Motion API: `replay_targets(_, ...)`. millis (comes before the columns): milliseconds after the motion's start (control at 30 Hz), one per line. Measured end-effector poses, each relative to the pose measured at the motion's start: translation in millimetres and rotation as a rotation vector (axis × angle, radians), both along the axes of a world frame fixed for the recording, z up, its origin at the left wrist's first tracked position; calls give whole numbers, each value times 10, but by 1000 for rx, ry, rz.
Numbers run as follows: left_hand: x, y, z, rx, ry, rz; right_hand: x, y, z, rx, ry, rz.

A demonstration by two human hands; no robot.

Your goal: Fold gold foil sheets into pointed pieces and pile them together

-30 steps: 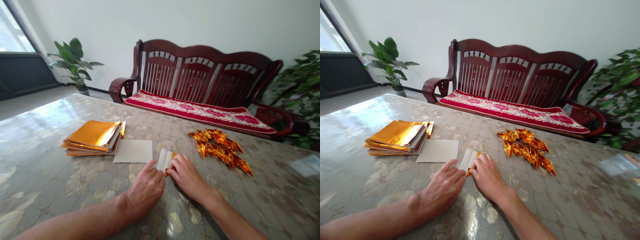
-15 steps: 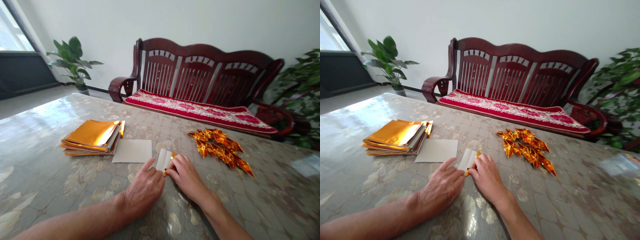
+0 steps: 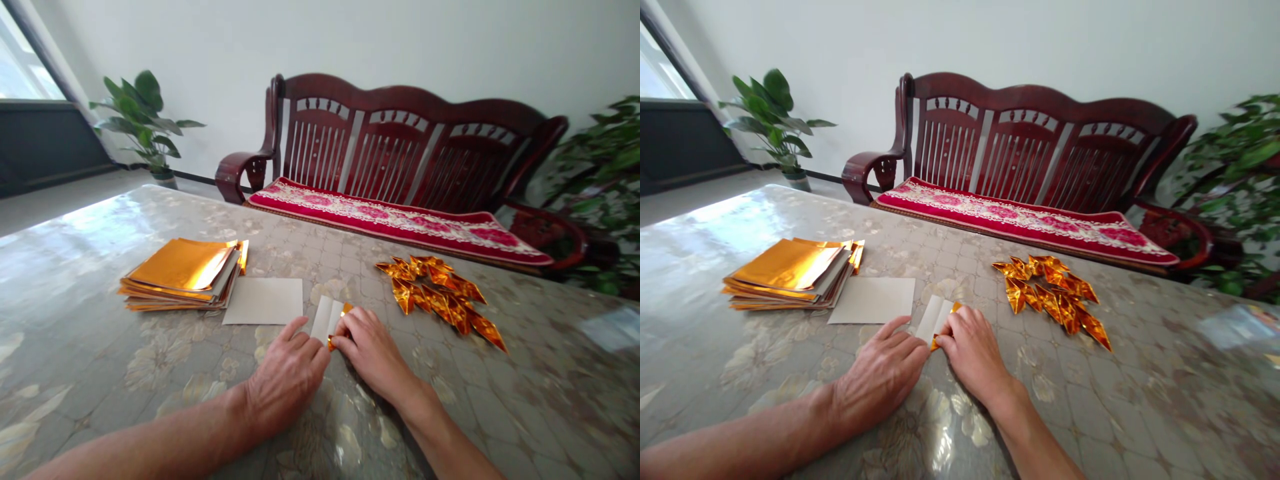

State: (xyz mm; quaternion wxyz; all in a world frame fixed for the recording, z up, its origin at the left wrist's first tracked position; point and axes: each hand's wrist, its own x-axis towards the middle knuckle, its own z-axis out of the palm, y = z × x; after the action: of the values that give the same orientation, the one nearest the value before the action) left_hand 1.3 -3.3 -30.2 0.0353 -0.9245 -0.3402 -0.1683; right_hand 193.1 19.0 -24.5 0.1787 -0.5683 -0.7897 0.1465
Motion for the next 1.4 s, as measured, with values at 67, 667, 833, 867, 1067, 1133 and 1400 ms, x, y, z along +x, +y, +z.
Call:
replay_targets(67,-2,-1,12,-10,-23,7,0,-1,7,-1,-4,2)
replay_targets(667,58,34,10,52,82,2,-37,1,-28,20,-5,-56)
replay_targets(833,51,16,25,-59,133,-11,-51,-10,-24,23,-10,-75)
replay_targets(867,49,12,21,-79,138,-13,-56,-14,-24,26,-7,-79)
replay_targets(1067,46,8,5,-151,152,-27,-65,-26,-53,45,42,-112)
replay_targets(1133,47,11,7,-165,155,-27,-67,-24,-68,51,57,-121)
replay_targets(1400,39,-8,22,-160,175,-42,-27,21,-80,49,35,-74)
